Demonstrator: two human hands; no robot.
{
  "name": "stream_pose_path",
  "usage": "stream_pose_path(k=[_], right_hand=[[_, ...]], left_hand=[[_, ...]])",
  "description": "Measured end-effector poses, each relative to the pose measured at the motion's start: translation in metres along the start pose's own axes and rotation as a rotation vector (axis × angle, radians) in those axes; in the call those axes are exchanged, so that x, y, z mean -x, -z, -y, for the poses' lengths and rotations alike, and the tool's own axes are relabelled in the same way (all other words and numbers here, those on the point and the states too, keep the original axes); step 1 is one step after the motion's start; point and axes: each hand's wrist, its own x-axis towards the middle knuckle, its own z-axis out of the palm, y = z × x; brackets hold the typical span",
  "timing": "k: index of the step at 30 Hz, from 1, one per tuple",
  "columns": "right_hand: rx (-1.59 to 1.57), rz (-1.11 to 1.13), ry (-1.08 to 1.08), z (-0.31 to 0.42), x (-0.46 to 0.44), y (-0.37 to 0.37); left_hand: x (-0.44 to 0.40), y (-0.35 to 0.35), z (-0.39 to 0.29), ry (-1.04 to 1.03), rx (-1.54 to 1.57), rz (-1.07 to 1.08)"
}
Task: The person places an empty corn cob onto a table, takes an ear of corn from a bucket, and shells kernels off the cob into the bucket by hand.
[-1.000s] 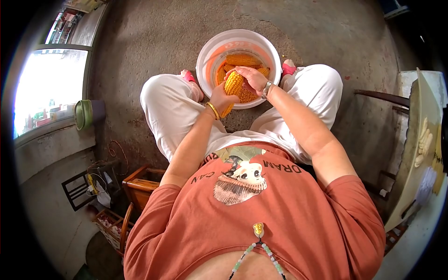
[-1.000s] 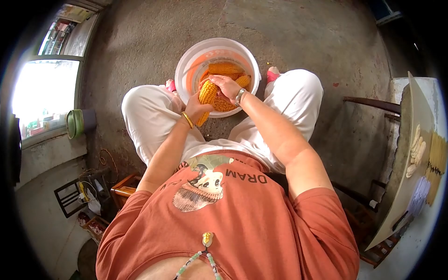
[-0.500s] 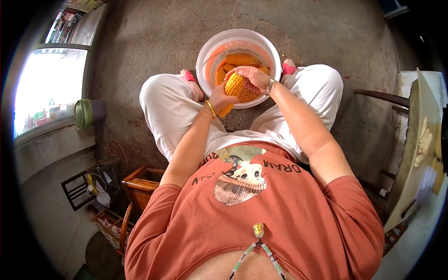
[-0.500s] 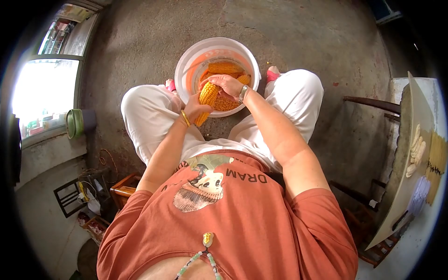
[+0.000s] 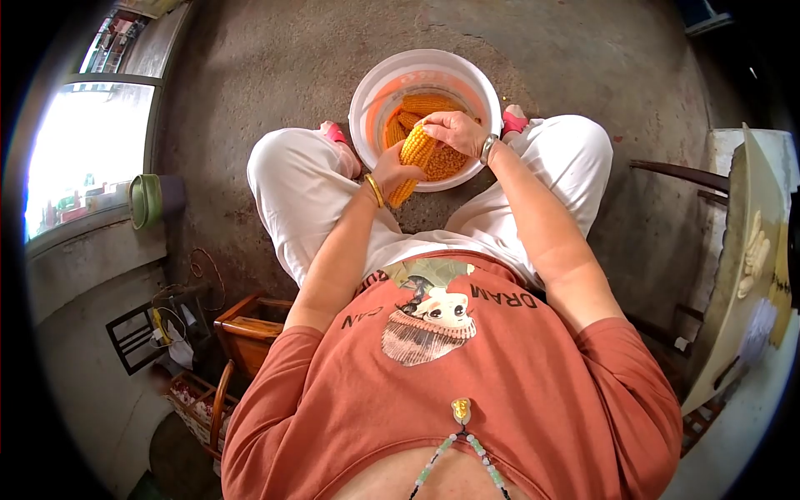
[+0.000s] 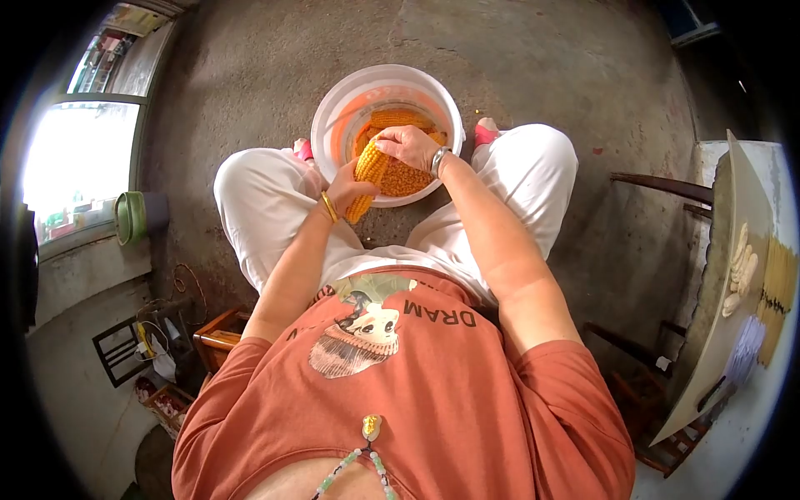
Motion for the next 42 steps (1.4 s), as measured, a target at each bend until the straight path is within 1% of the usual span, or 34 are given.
stream_pose_path(k=[4, 7, 13, 16, 19, 28, 31, 34, 37, 40, 42], right_hand=[[0.039, 0.04, 0.009, -0.003, 0.0, 0.004], [0.041, 0.069, -0.042, 0.001, -0.001, 0.006], [0.092, 0.028, -0.083, 0.0, -0.005, 0.007], [0.167, -0.023, -0.056, -0.006, -0.01, 0.006], [0.178, -0.051, -0.077, -0.007, -0.01, 0.006], [0.259, -0.085, -0.068, -0.017, -0.014, 0.004], [0.409, -0.101, 0.0, -0.021, -0.016, 0.006], [0.488, -0.132, 0.027, -0.013, -0.012, 0.004], [0.492, -0.163, -0.037, -0.012, -0.013, 0.005], [0.297, -0.119, -0.002, -0.029, -0.02, 0.008], [0.056, -0.082, -0.101, -0.028, -0.017, 0.009]], left_hand=[[0.001, -0.002, -0.003, 0.021, -0.029, 0.007], [-0.001, -0.002, -0.002, 0.016, -0.095, -0.011], [-0.009, 0.002, 0.014, -0.059, -0.316, -0.098], [-0.012, 0.003, 0.018, -0.095, -0.366, -0.112], [-0.015, 0.006, 0.022, -0.125, -0.434, -0.125], [-0.012, 0.002, 0.012, -0.102, -0.451, -0.13], [-0.012, 0.002, 0.011, -0.086, -0.442, -0.123], [-0.013, 0.003, 0.01, -0.062, -0.446, -0.117], [-0.012, 0.001, 0.007, -0.057, -0.45, -0.119], [-0.014, 0.005, 0.012, -0.054, -0.382, -0.109], [-0.013, 0.006, 0.013, -0.046, -0.295, -0.096]])
